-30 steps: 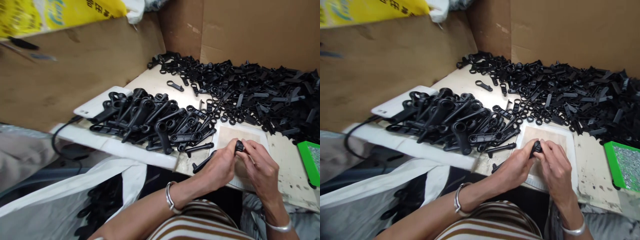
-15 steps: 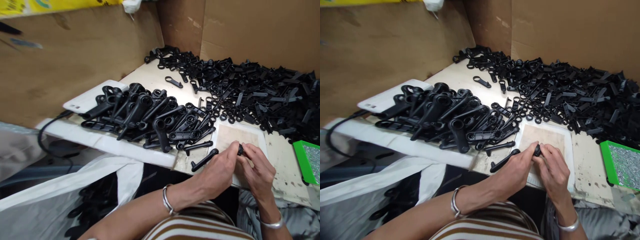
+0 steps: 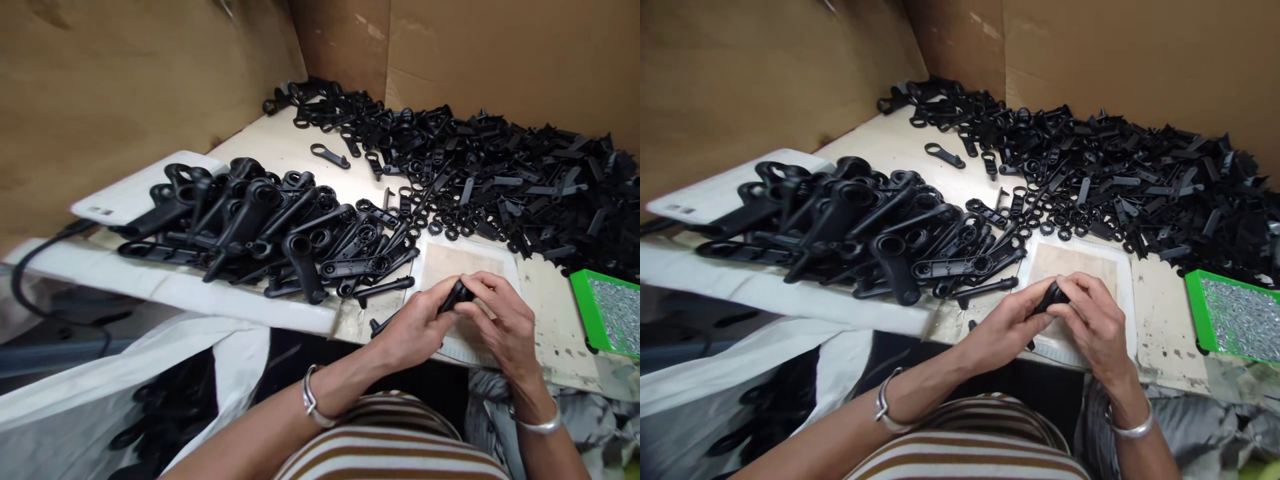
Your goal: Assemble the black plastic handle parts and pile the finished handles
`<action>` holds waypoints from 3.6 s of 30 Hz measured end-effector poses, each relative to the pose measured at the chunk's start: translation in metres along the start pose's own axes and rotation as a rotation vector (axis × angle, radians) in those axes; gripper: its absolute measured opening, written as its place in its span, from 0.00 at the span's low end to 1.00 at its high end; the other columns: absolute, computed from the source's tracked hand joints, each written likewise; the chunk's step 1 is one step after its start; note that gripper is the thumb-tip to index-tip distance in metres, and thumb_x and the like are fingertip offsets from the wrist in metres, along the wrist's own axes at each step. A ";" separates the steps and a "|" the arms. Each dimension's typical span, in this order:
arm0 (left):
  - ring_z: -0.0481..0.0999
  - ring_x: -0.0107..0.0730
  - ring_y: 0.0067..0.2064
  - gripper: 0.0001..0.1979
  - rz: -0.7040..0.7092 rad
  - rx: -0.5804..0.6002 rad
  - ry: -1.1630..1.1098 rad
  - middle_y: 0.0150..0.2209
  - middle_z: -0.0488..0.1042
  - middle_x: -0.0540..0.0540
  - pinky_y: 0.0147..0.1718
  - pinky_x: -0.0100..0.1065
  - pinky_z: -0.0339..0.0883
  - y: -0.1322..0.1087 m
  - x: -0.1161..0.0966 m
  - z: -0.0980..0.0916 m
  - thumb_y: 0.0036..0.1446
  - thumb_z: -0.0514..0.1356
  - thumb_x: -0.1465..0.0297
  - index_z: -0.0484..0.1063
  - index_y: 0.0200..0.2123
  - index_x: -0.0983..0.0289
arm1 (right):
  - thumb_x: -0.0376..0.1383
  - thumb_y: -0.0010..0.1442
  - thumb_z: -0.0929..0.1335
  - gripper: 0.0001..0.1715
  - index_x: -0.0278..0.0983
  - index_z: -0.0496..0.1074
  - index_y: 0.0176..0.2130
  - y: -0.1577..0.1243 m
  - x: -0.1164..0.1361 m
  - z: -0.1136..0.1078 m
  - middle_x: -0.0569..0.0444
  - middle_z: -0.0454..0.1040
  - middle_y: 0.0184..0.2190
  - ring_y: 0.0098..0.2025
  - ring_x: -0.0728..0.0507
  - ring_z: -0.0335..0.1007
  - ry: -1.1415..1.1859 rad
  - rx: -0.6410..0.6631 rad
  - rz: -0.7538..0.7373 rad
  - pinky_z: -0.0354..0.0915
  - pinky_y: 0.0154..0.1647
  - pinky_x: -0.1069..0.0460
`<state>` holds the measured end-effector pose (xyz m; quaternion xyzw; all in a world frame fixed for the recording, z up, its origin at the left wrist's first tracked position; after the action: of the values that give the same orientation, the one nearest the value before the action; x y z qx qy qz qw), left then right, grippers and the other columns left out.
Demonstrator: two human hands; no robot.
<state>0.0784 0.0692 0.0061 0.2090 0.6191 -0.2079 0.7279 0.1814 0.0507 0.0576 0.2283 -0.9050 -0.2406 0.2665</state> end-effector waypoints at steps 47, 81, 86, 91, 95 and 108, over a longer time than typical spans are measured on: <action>0.77 0.29 0.33 0.23 0.129 -0.209 0.371 0.39 0.79 0.55 0.38 0.31 0.72 -0.020 -0.011 -0.023 0.63 0.53 0.73 0.62 0.62 0.66 | 0.31 0.58 0.73 0.19 0.41 0.74 0.50 -0.020 0.008 -0.005 0.53 0.76 0.40 0.34 0.48 0.75 0.159 -0.212 0.248 0.77 0.37 0.52; 0.74 0.36 0.53 0.25 0.062 -0.139 0.143 0.54 0.75 0.56 0.54 0.36 0.67 -0.014 -0.003 -0.021 0.60 0.55 0.77 0.64 0.61 0.63 | 0.37 0.62 0.70 0.17 0.43 0.76 0.52 -0.003 0.004 0.017 0.51 0.77 0.41 0.41 0.45 0.76 0.106 -0.072 0.146 0.74 0.42 0.51; 0.74 0.37 0.51 0.23 0.036 -0.111 0.209 0.44 0.77 0.52 0.52 0.36 0.68 -0.013 -0.008 -0.018 0.60 0.55 0.76 0.66 0.59 0.62 | 0.31 0.61 0.71 0.18 0.42 0.75 0.51 -0.002 0.010 0.008 0.52 0.77 0.40 0.41 0.45 0.76 0.057 -0.111 0.048 0.73 0.43 0.51; 0.72 0.40 0.56 0.22 0.053 -0.167 0.086 0.41 0.77 0.53 0.54 0.38 0.68 -0.017 0.000 -0.017 0.61 0.54 0.75 0.67 0.58 0.62 | 0.33 0.60 0.72 0.16 0.43 0.76 0.49 -0.014 0.008 0.015 0.54 0.77 0.37 0.38 0.46 0.76 0.032 -0.324 0.134 0.74 0.38 0.52; 0.72 0.39 0.56 0.26 0.050 -0.165 0.053 0.48 0.77 0.55 0.55 0.40 0.69 -0.018 0.003 -0.017 0.60 0.54 0.76 0.63 0.61 0.63 | 0.33 0.61 0.71 0.14 0.41 0.76 0.48 -0.016 0.012 0.023 0.52 0.77 0.36 0.37 0.46 0.75 0.013 -0.349 0.172 0.74 0.37 0.52; 0.73 0.25 0.25 0.22 0.004 -0.123 0.268 0.29 0.77 0.49 0.27 0.25 0.69 -0.018 -0.008 -0.024 0.66 0.52 0.65 0.67 0.60 0.62 | 0.45 0.64 0.67 0.17 0.38 0.79 0.43 -0.019 -0.021 0.028 0.50 0.81 0.38 0.36 0.44 0.77 0.432 -0.009 0.505 0.75 0.37 0.50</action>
<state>0.0482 0.0683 0.0093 0.1912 0.7218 -0.1383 0.6507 0.1865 0.0560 0.0187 0.0416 -0.8545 -0.1169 0.5044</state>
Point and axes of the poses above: each hand's wrist, its own y-axis towards the middle knuckle, its own z-axis out of the palm, x = y × z, the point moved 8 cm from there along y, towards the middle knuckle
